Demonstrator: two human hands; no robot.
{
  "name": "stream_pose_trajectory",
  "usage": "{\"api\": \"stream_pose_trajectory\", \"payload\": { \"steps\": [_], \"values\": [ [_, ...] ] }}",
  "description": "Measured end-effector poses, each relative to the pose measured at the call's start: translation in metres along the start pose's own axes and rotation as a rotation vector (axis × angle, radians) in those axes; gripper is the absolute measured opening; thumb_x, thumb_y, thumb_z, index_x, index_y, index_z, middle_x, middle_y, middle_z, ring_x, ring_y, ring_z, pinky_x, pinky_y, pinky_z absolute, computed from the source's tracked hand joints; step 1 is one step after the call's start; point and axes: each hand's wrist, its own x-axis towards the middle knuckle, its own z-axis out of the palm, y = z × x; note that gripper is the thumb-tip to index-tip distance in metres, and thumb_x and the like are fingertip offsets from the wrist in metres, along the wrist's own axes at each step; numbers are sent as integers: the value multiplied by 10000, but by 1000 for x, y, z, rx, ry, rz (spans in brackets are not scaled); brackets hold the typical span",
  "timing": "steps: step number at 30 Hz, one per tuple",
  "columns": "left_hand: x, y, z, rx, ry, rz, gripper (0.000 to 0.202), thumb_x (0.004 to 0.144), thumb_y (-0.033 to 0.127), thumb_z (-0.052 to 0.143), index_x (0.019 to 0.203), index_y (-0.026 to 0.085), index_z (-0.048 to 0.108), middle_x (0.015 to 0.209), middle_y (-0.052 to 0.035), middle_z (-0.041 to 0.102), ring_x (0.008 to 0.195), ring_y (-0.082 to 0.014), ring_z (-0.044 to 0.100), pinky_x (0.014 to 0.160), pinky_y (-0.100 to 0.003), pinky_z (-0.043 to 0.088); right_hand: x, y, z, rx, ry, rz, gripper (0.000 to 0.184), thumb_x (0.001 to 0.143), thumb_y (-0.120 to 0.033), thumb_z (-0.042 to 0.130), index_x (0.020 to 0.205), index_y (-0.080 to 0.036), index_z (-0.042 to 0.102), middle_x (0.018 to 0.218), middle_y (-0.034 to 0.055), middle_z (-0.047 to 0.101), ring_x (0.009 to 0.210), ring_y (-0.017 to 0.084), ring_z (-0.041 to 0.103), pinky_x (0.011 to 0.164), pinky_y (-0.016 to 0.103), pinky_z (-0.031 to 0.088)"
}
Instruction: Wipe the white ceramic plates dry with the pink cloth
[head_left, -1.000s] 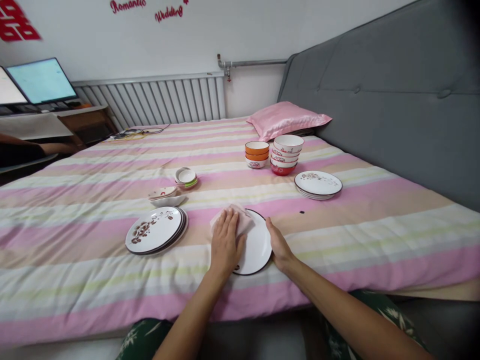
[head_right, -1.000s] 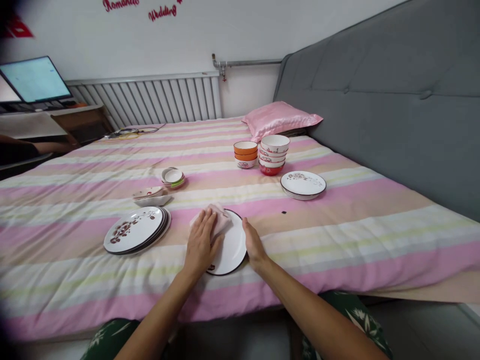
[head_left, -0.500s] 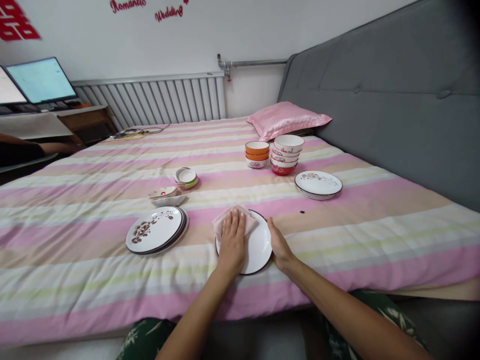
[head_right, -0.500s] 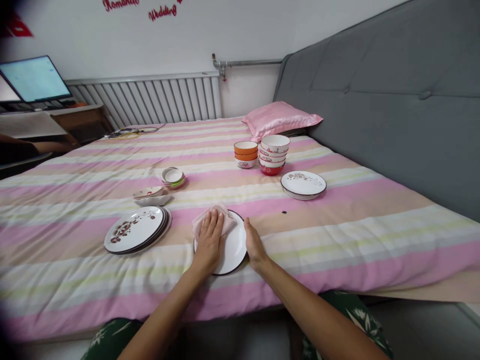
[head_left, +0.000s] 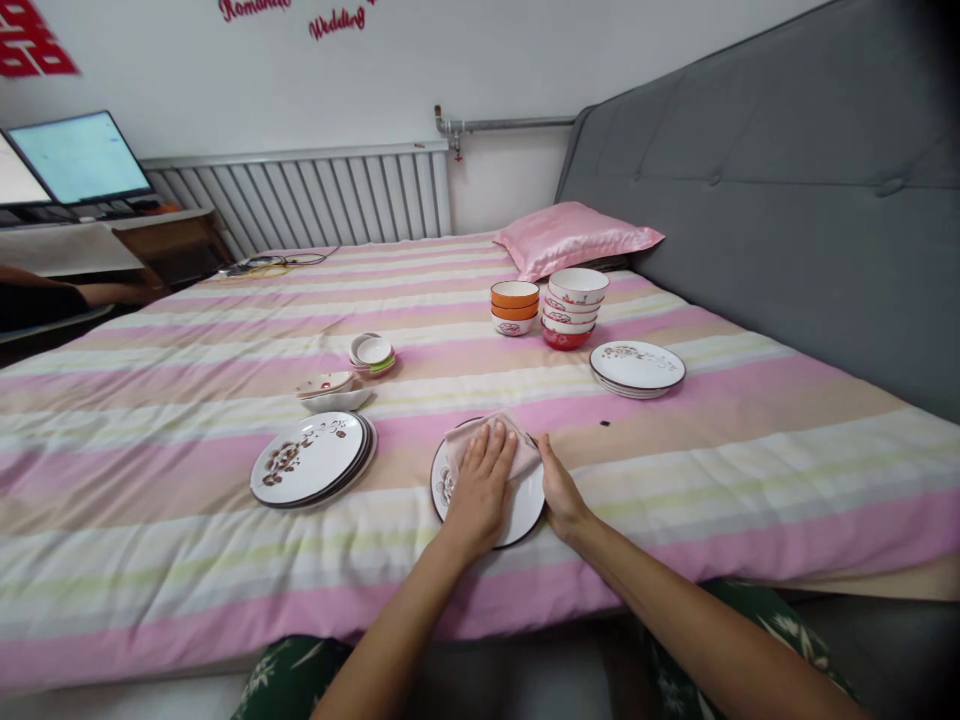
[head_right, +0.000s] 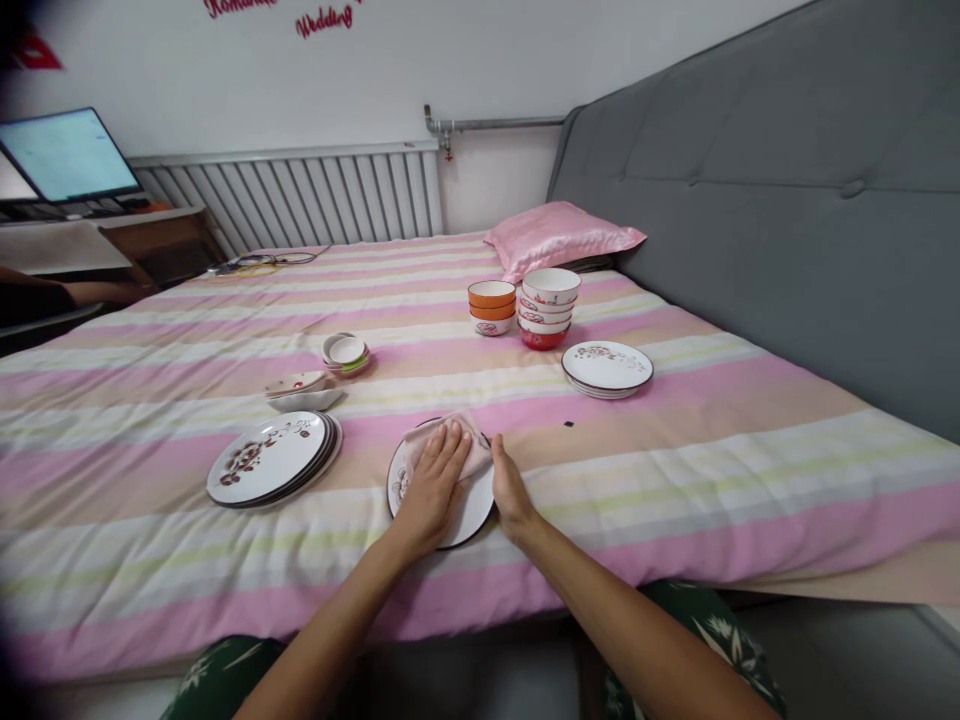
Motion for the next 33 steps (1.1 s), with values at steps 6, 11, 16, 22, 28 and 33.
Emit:
{"api": "stream_pose_trajectory", "payload": {
  "steps": [6,11,16,22,28,33],
  "values": [
    [-1,6,-9,-48,-57,59,556,876,143,346,1407,227,207,1479,-59,182,1368,-219,42,1086,-489,166,-2,-1,1,26,-29,22,548,794,-622,398,1125,-227,587,1063,42,668,1146,213,514,966,400,383],
    [-7,10,-17,-89,-120,90,523,895,178,338,1402,240,224,1474,-55,207,1367,-222,70,1087,-479,170,-5,-6,5,124,-49,100,523,815,-592,387,1079,-199,611,1045,54,673,1130,223,527,962,400,390],
    [-11,12,-23,-124,-164,107,490,916,217,322,1398,249,239,1460,-53,249,1365,-220,93,1088,-477,171,-8,-11,8,140,-45,111,512,809,-588,406,1052,-193,623,1013,60,682,1105,237,546,963,405,396],
    [-13,13,-31,-228,-209,120,455,910,195,331,1362,256,331,1415,-54,351,1355,-224,161,1083,-489,181,-9,-13,6,136,-90,210,535,795,-617,396,1002,-190,643,951,71,697,1036,251,591,924,401,434],
    [-13,14,-51,-334,-338,130,386,893,192,383,1263,243,480,1379,-53,416,1335,-242,232,1068,-466,229,-9,-18,8,170,-160,298,532,813,-579,393,981,-140,642,907,97,703,963,246,626,872,373,469],
    [-13,13,-63,-410,-470,115,335,900,233,395,1207,245,530,1321,-38,491,1334,-228,238,1065,-416,250,-13,-21,14,218,-238,378,573,818,-584,360,969,-111,646,923,120,699,943,258,632,836,369,486]
  ]
}}
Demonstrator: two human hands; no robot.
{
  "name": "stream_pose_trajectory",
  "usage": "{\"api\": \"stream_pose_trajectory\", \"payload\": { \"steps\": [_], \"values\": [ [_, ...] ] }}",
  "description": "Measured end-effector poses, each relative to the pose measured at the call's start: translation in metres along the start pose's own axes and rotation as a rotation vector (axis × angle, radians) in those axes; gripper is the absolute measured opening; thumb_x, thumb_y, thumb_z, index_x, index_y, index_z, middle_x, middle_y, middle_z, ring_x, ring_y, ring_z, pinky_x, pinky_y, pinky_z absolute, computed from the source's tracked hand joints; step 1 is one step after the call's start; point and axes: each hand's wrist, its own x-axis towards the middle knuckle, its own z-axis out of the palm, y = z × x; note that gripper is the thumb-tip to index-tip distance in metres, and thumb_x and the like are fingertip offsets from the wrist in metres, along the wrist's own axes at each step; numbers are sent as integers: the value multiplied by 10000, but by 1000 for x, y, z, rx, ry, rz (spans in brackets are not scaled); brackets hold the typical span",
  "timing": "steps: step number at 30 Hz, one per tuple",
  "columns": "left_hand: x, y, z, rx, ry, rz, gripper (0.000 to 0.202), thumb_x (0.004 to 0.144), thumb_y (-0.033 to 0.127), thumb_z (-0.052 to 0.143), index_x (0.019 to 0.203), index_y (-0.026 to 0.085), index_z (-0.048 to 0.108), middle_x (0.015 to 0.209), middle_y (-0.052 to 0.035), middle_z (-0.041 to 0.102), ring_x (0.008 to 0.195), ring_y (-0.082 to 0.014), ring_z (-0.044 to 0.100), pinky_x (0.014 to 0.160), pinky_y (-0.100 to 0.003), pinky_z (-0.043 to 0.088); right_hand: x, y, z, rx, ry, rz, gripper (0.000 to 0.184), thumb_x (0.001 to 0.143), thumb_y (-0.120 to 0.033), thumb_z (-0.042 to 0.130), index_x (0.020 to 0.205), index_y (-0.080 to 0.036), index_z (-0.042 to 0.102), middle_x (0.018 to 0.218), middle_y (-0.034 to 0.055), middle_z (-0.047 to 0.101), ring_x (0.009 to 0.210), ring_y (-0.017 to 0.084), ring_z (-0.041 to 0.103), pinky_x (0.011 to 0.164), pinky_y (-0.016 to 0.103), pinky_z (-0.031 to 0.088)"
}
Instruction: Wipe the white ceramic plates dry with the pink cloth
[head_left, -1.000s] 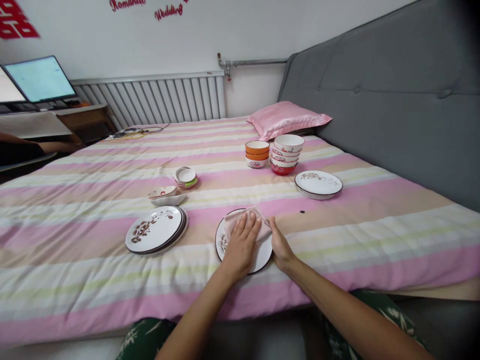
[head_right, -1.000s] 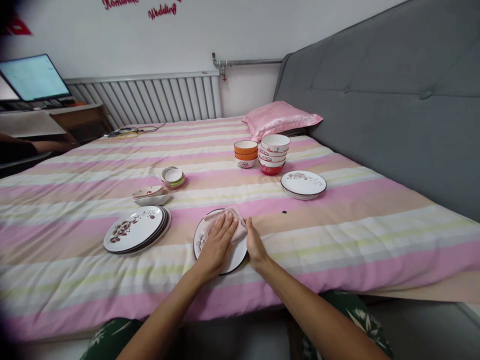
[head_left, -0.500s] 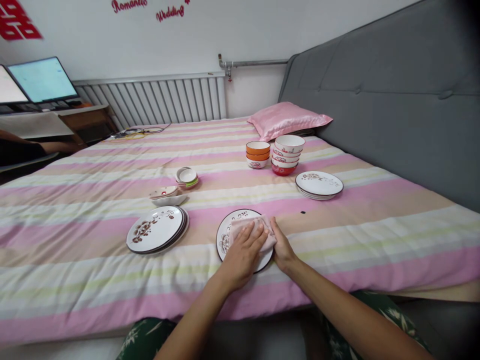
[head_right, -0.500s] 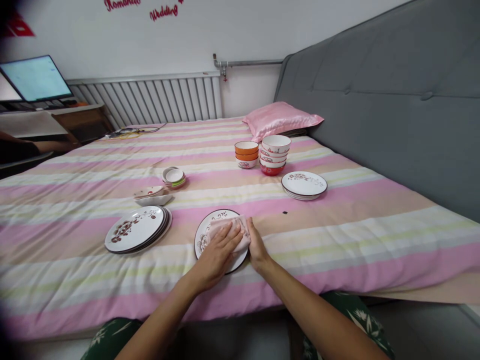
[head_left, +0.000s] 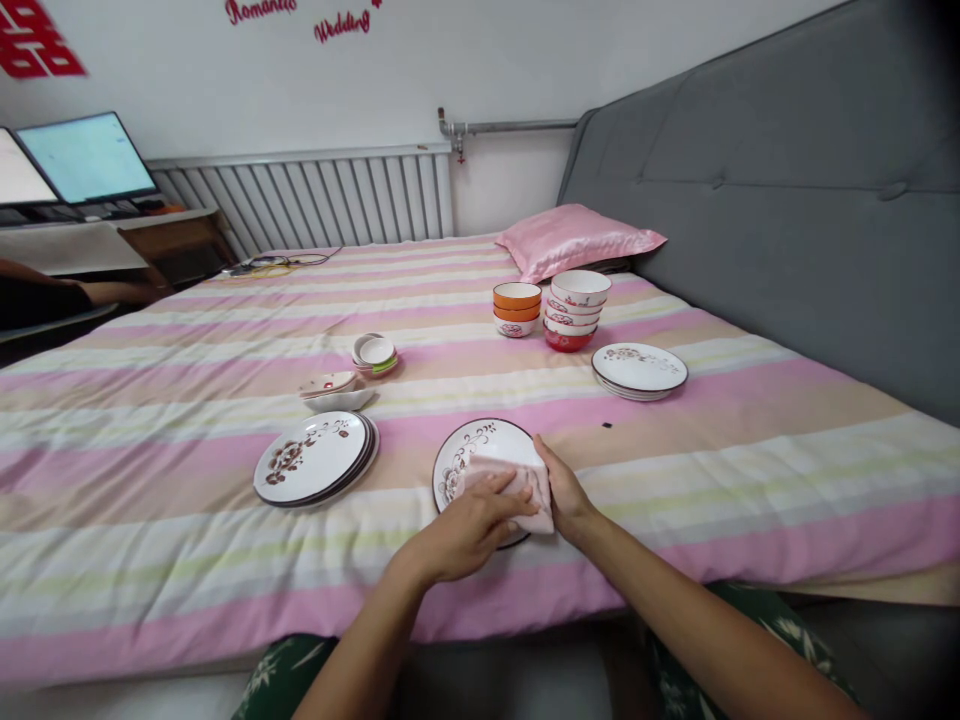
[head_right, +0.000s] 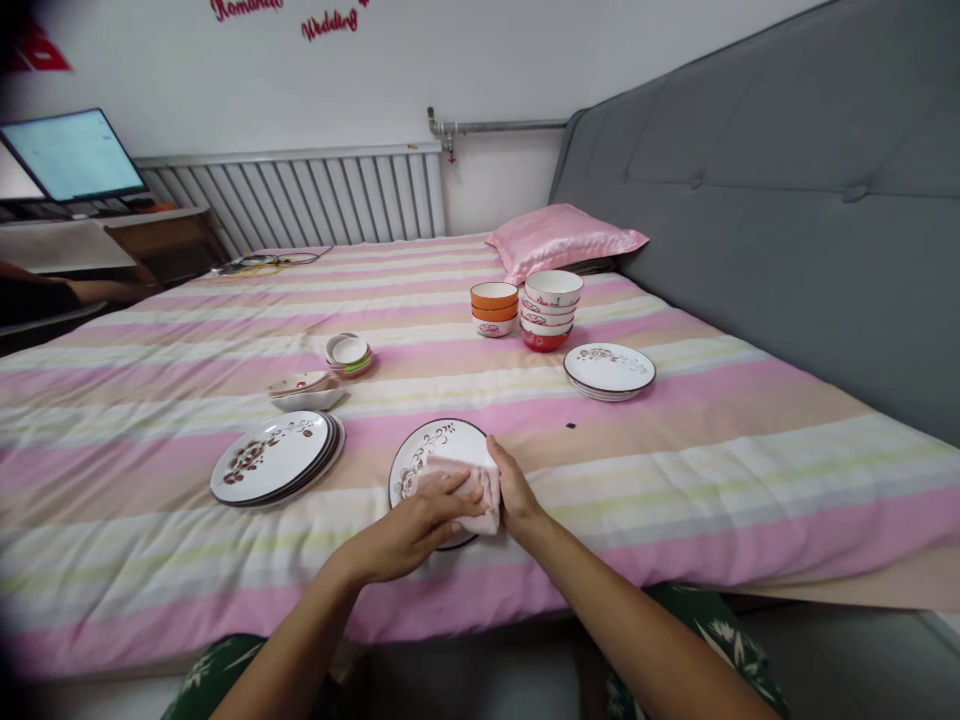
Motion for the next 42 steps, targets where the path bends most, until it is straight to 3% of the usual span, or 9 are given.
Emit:
{"api": "stream_pose_trajectory", "payload": {
  "steps": [5,8,15,23,28,33,37,40,42],
  "values": [
    [-7,1,-12,-104,-124,15,345,907,233,379,1219,254,526,1300,-24,512,1329,-223,250,1059,-395,249,2,2,-4,-137,165,-182,423,784,-505,506,986,-156,634,986,83,690,944,245,629,813,347,491],
    [-13,0,-21,-209,-188,16,340,911,251,374,1207,245,540,1257,-30,549,1227,-215,416,1010,-354,317,3,2,-7,-244,224,-299,352,765,-446,570,987,-179,629,1026,59,680,964,228,619,835,323,476],
    [-31,-15,-39,-327,-295,-114,307,872,308,452,1121,225,612,1132,-30,627,1046,-208,544,937,-319,372,4,3,-9,-326,232,-296,363,764,-460,569,964,-165,635,990,71,691,888,231,642,763,319,499],
    [-47,-16,-58,-523,-253,-210,289,793,384,561,993,206,670,974,-42,667,901,-209,576,803,-285,422,3,1,-8,-353,282,-261,343,746,-434,598,935,-153,653,912,80,708,804,226,661,736,326,516],
    [-59,-24,-66,-659,-30,-318,274,825,391,521,862,152,650,784,-29,612,691,-137,528,614,-217,395,2,1,-10,-393,333,-222,339,666,-340,681,942,-144,655,887,85,713,808,244,660,704,335,525],
    [-68,-41,-67,-911,409,-381,253,751,367,627,886,153,645,753,-27,612,666,-124,542,581,-192,407,1,-7,-5,-350,375,-249,331,634,-295,695,918,-129,655,864,92,713,761,239,662,706,348,522],
    [-68,-49,-70,-1016,757,-411,267,674,319,710,896,178,660,757,-16,650,694,-125,590,641,-188,456,2,-22,-7,-429,529,-565,359,678,-351,652,968,-140,636,926,84,699,809,234,645,729,356,509],
    [-64,-50,-73,-1027,924,-441,310,630,326,739,888,171,663,747,-14,666,664,-120,599,609,-176,462,-2,-34,-11,-677,688,-880,360,731,-369,586,1024,-162,625,985,71,679,893,228,613,808,353,472],
    [-62,-51,-73,-1014,1018,-441,351,601,331,751,894,158,662,748,-18,672,666,-129,606,594,-180,464,-6,-37,-12,-833,705,-982,339,762,-346,545,1054,-192,620,1039,59,661,968,227,587,878,348,432]
  ]
}}
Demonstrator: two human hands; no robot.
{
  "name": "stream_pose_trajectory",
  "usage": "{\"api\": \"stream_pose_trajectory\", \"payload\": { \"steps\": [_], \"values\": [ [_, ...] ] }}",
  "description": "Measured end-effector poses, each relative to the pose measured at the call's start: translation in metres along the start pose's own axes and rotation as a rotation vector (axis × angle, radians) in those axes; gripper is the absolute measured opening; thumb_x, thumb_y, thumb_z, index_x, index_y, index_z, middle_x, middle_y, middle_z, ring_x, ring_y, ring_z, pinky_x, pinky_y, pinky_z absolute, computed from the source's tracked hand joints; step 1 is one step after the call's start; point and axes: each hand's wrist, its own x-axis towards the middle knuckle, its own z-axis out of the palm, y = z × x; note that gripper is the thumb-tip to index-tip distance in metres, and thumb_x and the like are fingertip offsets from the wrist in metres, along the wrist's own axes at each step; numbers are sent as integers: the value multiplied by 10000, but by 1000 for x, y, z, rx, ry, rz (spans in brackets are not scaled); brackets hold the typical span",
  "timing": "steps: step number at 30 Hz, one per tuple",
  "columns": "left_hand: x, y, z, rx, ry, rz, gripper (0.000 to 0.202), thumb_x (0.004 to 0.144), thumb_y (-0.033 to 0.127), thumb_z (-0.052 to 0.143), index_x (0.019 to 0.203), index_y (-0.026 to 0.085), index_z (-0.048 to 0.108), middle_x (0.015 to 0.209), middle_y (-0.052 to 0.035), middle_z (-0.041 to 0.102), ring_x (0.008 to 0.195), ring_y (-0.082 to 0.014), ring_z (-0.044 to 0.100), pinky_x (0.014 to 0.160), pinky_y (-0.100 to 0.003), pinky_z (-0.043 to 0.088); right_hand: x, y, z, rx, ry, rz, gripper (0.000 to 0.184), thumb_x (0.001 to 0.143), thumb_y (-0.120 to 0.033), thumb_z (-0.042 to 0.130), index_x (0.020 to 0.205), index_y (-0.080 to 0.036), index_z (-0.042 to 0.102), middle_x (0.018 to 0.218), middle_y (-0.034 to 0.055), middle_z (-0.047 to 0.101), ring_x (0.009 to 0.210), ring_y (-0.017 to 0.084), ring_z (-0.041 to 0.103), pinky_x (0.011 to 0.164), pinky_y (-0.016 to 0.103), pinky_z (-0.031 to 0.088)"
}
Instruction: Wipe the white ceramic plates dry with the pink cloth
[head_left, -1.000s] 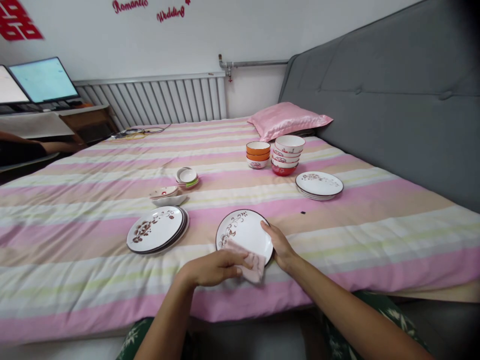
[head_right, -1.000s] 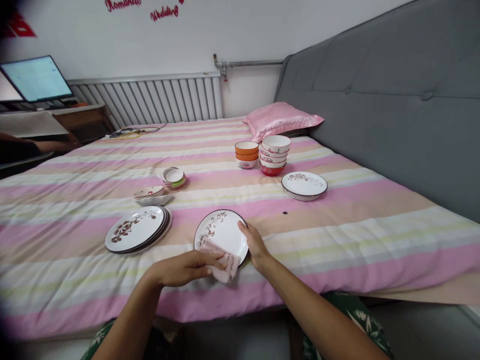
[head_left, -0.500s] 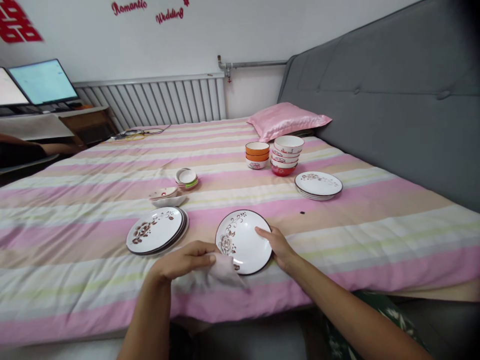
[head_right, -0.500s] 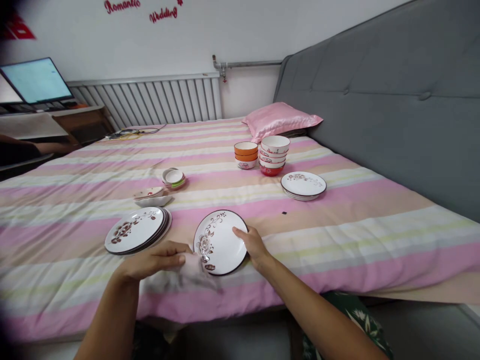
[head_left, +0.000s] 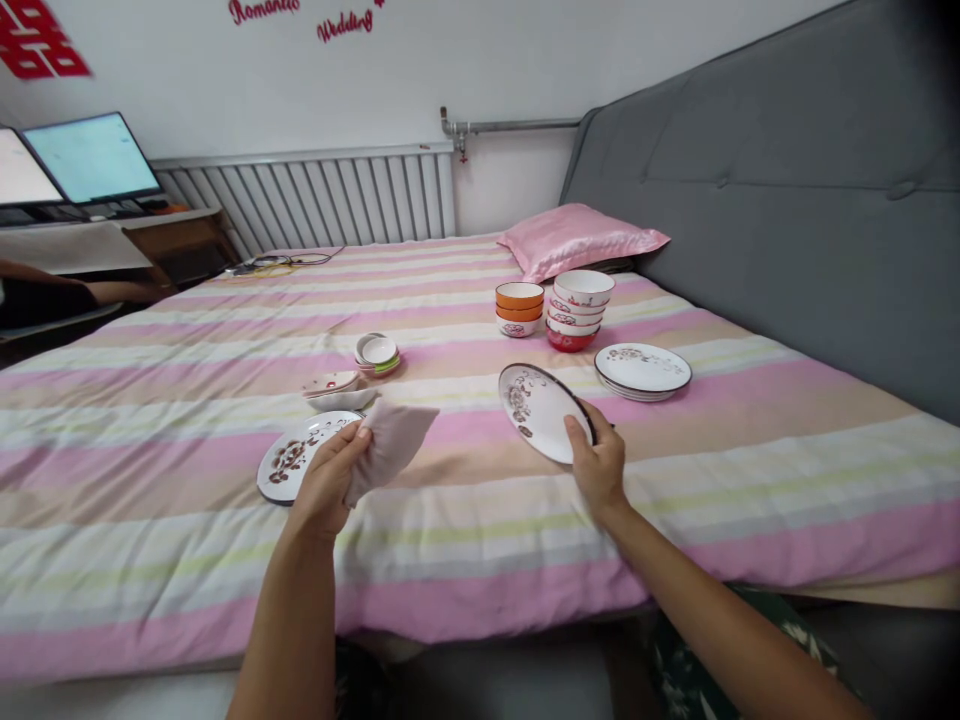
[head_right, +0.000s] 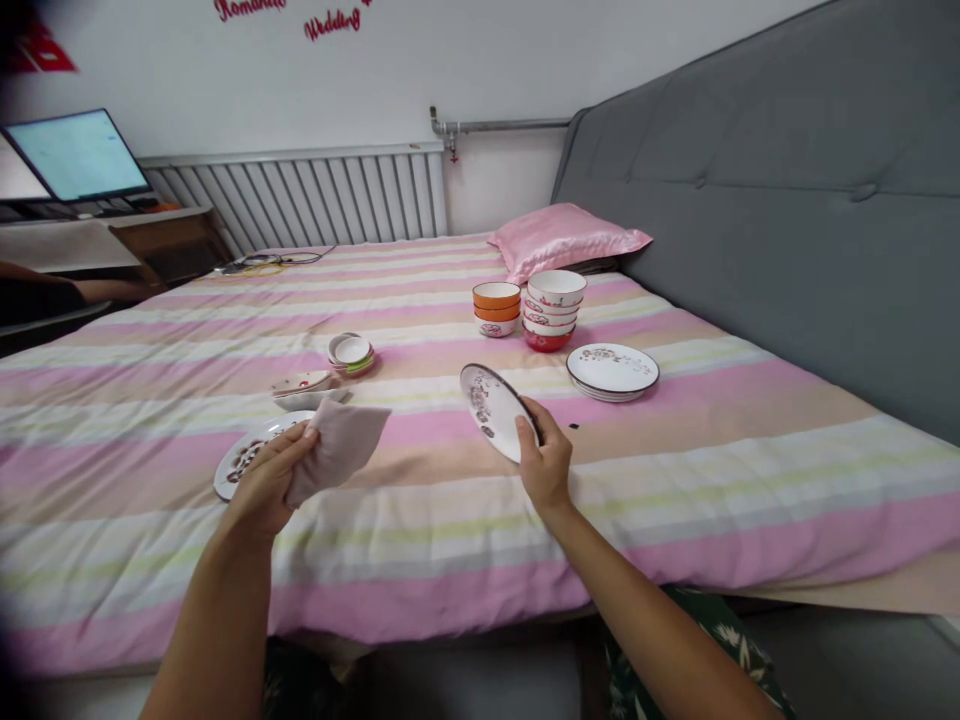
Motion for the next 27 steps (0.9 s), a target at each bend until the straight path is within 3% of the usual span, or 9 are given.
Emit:
{"api": "stream_pose_trajectory", "payload": {
  "steps": [4,9,13,17,19,21,24,27],
  "values": [
    [3,-3,4,-21,81,81,403,577,353,749,909,146,652,742,-19,671,689,-156,615,602,-207,464,-15,2,0,-85,-234,-153,356,754,-201,515,1088,-267,621,1109,21,641,1048,230,564,945,357,387],
    [6,-8,6,-13,205,142,414,563,389,736,876,137,636,724,-9,645,679,-149,596,597,-207,452,-53,9,13,-288,-823,-626,553,689,-41,437,1179,-268,556,1155,29,623,1096,214,546,914,384,389],
    [8,-16,9,6,204,164,381,609,380,706,897,144,630,774,-16,639,715,-147,587,617,-206,449,-70,5,19,-419,-942,-788,514,698,-158,534,1211,-190,514,1203,97,581,1117,251,512,890,399,396],
    [4,-28,25,142,101,222,366,728,406,606,987,147,604,827,-28,637,772,-169,585,669,-238,453,-74,-6,20,-413,-966,-740,625,666,-524,622,1181,-185,523,1194,116,568,1072,284,506,913,428,372],
    [-2,-33,38,263,58,298,350,800,406,522,1034,153,582,870,-37,635,814,-181,583,711,-261,454,-73,-10,19,-381,-967,-714,659,654,-562,619,1183,-183,519,1189,119,569,1061,289,507,915,432,365],
    [-10,-38,52,456,51,412,316,846,380,455,1044,162,569,935,-50,633,879,-196,575,778,-290,447,-71,-13,18,-331,-947,-665,570,696,-503,606,1162,-184,532,1126,110,605,1023,273,529,902,419,371],
    [-22,-47,70,748,-10,552,299,884,300,383,1123,192,528,1076,-71,623,1003,-212,558,883,-342,421,-60,-10,16,-279,-711,-431,303,784,-358,521,1032,-200,591,983,86,650,937,240,560,866,392,380],
    [-32,-64,84,931,-235,717,331,888,192,352,1189,199,489,1232,-84,555,1168,-196,475,985,-359,361,-39,3,14,-120,-335,-4,207,829,-318,417,866,-219,596,904,53,654,860,201,573,788,341,411]
  ]
}}
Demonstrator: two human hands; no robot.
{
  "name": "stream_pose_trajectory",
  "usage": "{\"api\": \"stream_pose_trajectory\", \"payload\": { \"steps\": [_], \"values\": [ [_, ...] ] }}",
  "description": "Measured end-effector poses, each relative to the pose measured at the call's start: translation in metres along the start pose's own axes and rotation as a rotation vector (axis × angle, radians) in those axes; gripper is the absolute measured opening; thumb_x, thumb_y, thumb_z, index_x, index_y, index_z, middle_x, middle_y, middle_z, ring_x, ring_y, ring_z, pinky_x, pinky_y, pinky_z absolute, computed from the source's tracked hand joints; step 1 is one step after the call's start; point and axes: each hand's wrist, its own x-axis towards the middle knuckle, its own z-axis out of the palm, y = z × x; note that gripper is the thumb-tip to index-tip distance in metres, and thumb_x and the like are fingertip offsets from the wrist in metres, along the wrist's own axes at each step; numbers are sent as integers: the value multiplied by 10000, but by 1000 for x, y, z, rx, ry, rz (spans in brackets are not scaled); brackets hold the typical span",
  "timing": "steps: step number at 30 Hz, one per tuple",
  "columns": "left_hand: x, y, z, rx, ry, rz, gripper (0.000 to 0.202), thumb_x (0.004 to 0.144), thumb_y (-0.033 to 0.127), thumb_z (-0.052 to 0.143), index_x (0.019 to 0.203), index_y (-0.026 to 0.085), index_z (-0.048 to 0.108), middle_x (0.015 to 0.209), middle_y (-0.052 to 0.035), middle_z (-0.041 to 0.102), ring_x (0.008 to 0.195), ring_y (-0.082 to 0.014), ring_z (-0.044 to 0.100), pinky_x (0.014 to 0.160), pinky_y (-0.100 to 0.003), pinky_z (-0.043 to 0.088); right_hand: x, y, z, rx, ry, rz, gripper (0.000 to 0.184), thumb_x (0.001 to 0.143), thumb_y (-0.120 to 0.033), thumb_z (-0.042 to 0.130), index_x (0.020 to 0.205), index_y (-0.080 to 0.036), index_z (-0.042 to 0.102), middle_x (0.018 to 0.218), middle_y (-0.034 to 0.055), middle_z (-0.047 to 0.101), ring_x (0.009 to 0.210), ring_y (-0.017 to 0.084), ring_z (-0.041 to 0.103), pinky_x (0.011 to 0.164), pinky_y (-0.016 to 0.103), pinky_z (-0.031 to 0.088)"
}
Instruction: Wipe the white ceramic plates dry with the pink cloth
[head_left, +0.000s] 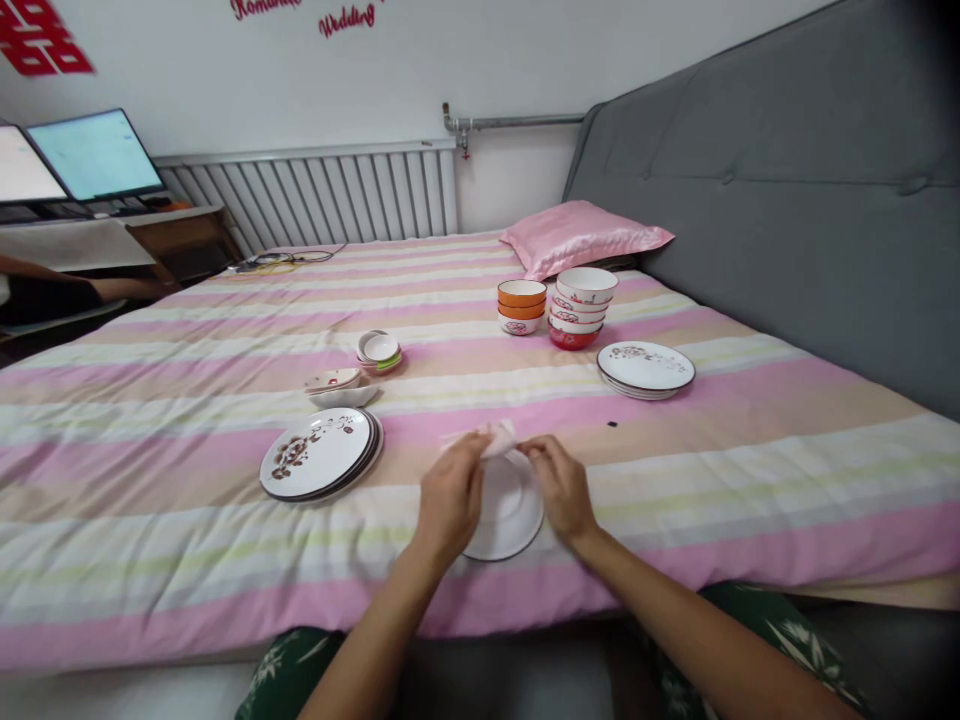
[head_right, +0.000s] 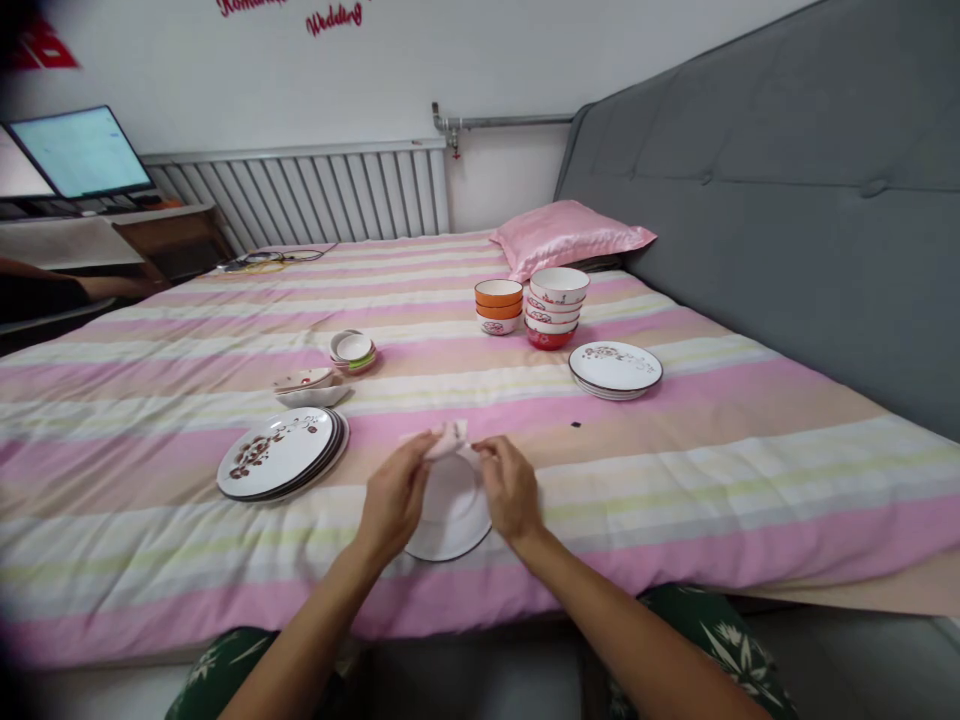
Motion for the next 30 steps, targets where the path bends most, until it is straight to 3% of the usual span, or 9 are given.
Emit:
{"api": "stream_pose_trajectory", "payload": {
  "steps": [3,5,7,12,18,25,30],
  "values": [
    [-10,8,22,83,-253,192,348,892,158,349,1213,185,481,1250,-92,549,1243,-193,403,1016,-385,336,19,17,-6,358,207,401,167,752,-339,479,706,-209,573,811,35,663,740,172,572,665,281,429],
    [-15,13,34,120,-419,338,315,911,170,336,1159,185,531,1229,-81,569,1241,-188,406,1033,-392,313,26,24,-8,407,229,444,154,723,-344,497,698,-210,569,815,31,667,701,160,564,618,266,421],
    [-18,18,40,167,-474,390,309,924,192,323,1131,179,552,1233,-81,565,1235,-191,412,1050,-407,278,27,27,-7,416,199,435,162,712,-353,507,700,-210,581,830,29,668,700,155,559,613,262,418],
    [-14,20,37,187,-497,381,262,908,246,395,1093,192,572,1217,-75,570,1218,-188,420,1055,-400,245,20,25,-1,403,113,425,182,724,-370,505,688,-212,588,817,18,664,686,146,543,645,265,419],
    [-3,19,30,186,-490,322,236,847,270,507,1065,205,569,1213,-64,560,1232,-216,388,1049,-425,233,20,19,0,427,137,461,165,711,-357,513,674,-214,586,813,12,657,686,141,542,646,269,420],
    [5,16,32,217,-485,292,249,852,121,427,1022,199,591,1208,-54,574,1211,-220,408,1043,-450,227,24,14,-6,459,196,461,143,696,-348,528,679,-215,577,823,19,667,688,139,551,625,266,423],
    [12,5,30,248,-479,277,256,887,152,400,1060,210,580,1234,-38,559,1223,-218,403,1046,-438,219,26,16,-8,469,192,480,143,704,-333,529,685,-200,578,812,32,666,654,128,546,589,249,422]
  ]
}}
